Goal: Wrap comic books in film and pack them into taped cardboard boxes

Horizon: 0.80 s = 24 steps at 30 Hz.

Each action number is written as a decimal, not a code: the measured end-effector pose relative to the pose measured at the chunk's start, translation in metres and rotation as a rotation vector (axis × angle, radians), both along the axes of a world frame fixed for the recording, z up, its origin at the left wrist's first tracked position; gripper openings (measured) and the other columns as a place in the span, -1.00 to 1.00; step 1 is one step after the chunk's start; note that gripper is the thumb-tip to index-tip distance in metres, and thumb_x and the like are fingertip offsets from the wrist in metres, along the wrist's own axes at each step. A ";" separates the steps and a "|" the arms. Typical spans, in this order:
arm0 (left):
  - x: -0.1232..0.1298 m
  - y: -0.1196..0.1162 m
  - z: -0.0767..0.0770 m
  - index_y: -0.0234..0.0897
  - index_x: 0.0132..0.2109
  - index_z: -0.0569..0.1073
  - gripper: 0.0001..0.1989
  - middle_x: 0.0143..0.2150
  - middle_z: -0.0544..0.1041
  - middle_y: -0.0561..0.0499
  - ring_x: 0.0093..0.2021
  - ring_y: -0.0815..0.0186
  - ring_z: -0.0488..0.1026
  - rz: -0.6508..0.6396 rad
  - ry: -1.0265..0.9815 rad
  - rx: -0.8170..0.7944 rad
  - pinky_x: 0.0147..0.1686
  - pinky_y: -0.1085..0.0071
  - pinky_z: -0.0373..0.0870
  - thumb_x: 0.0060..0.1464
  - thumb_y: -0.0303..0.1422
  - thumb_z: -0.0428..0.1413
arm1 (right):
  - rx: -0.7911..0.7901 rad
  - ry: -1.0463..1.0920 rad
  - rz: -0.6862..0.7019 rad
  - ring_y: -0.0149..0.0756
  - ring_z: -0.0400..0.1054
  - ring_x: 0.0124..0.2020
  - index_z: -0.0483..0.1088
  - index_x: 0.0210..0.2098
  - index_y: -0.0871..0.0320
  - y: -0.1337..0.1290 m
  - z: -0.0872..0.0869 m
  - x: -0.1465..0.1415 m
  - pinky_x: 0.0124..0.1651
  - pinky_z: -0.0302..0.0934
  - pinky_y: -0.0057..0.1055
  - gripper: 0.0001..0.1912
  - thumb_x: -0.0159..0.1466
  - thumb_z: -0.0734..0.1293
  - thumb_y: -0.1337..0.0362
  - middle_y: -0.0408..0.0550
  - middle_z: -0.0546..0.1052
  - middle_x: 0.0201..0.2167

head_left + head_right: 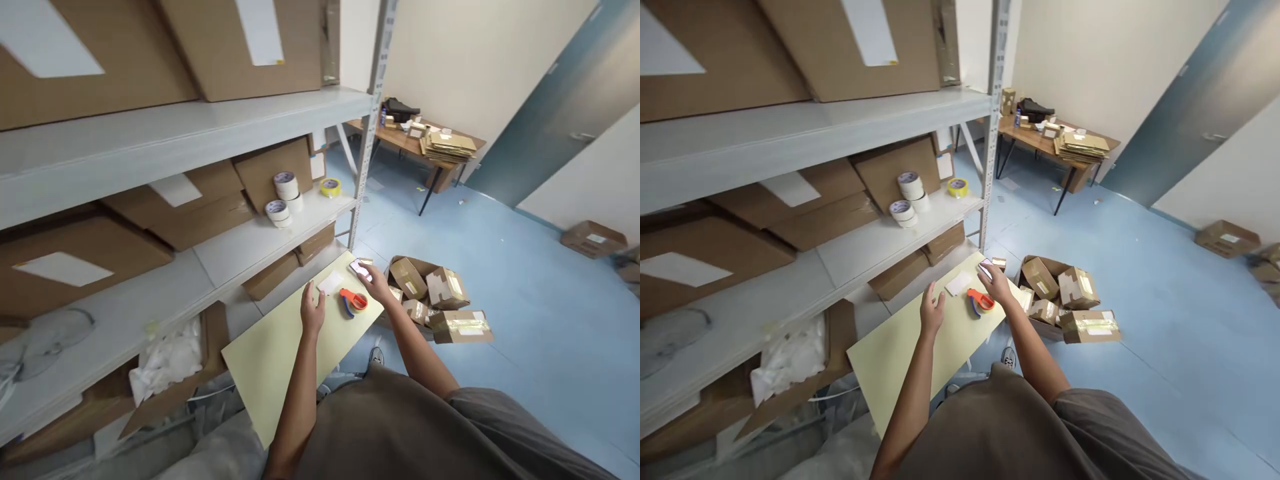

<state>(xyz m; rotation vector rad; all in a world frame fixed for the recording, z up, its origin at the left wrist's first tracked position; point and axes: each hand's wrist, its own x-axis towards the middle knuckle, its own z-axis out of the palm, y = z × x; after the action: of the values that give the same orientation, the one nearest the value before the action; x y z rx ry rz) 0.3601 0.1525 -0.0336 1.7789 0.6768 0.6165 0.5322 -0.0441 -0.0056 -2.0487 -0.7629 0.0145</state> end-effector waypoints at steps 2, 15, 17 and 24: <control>-0.022 0.020 -0.002 -0.12 0.37 0.42 -0.44 0.45 0.35 -0.17 0.47 0.03 0.24 0.052 -0.004 0.022 0.41 0.11 0.24 0.29 -0.10 0.18 | -0.013 -0.024 0.045 0.03 0.41 0.23 0.45 0.29 0.00 0.021 -0.004 -0.013 0.31 0.29 0.02 -0.48 0.45 0.26 -0.06 0.10 0.57 0.20; -0.071 0.001 -0.056 -0.09 0.36 0.41 -0.42 0.46 0.34 -0.16 0.46 0.06 0.25 0.199 0.146 -0.110 0.39 0.10 0.27 0.21 -0.20 0.23 | -0.117 -0.064 0.006 0.11 0.18 0.39 0.43 0.27 0.15 0.041 -0.100 -0.019 0.41 0.16 0.17 -0.50 0.42 0.26 0.10 0.19 0.49 0.25; -0.071 -0.020 -0.069 -0.08 0.34 0.42 -0.43 0.46 0.34 -0.15 0.48 0.06 0.22 0.167 0.173 -0.132 0.39 0.10 0.27 0.20 -0.23 0.23 | -0.158 -0.002 -0.014 0.12 0.19 0.36 0.45 0.23 0.16 0.032 -0.130 -0.015 0.38 0.19 0.13 -0.52 0.39 0.27 0.12 0.21 0.50 0.21; -0.078 -0.097 -0.120 -0.13 0.36 0.39 -0.46 0.44 0.35 -0.22 0.26 0.05 0.49 0.128 0.345 -0.116 0.14 0.10 0.53 0.27 -0.27 0.12 | -0.673 0.390 0.121 -0.01 0.39 0.15 0.46 0.12 0.32 0.015 -0.202 -0.020 0.19 0.21 -0.26 -0.59 0.46 0.25 0.13 0.28 0.56 0.09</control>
<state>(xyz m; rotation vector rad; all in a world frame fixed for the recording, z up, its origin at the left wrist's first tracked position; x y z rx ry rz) 0.2824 0.0558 -0.1533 1.7589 1.0468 0.3478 0.5120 -0.0286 -0.2080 -2.5014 -0.6845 0.8125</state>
